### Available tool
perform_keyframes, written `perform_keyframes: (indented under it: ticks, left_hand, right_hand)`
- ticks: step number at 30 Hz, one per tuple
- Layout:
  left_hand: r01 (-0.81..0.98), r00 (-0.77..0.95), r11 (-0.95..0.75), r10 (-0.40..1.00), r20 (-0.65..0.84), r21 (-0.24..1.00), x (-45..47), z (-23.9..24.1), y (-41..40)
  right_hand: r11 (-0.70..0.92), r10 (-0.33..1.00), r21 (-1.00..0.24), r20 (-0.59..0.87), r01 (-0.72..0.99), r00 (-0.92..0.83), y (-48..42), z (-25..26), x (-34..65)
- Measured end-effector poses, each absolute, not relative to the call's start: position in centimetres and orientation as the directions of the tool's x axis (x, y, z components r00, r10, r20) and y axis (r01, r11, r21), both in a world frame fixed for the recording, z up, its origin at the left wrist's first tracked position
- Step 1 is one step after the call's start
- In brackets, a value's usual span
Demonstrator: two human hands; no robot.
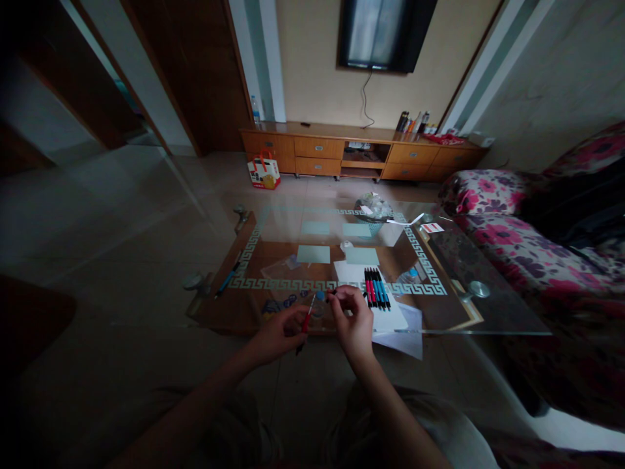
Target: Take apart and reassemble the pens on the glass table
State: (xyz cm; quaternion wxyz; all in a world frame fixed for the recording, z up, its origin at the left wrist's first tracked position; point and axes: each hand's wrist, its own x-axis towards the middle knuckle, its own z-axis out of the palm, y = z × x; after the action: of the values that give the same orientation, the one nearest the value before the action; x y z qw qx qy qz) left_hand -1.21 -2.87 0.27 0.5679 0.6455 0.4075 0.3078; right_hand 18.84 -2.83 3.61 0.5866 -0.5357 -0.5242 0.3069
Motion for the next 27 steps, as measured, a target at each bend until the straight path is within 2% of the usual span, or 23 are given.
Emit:
perform_keyframes:
  ticks: [22,27]
  left_hand:
    - [0.171,0.484,-0.026,0.873,-0.061,0.985,-1.28,0.03,-2.85]
    - [0.172,0.487,-0.011,0.87,-0.075,0.985,-1.22,0.24,-2.87]
  right_hand:
    - [0.237,0.909,-0.935,0.309,0.263,0.279,-3.03,3.92,18.97]
    - [0.223,0.908,-0.96,0.267,0.167,0.322,-2.93,3.86,18.71]
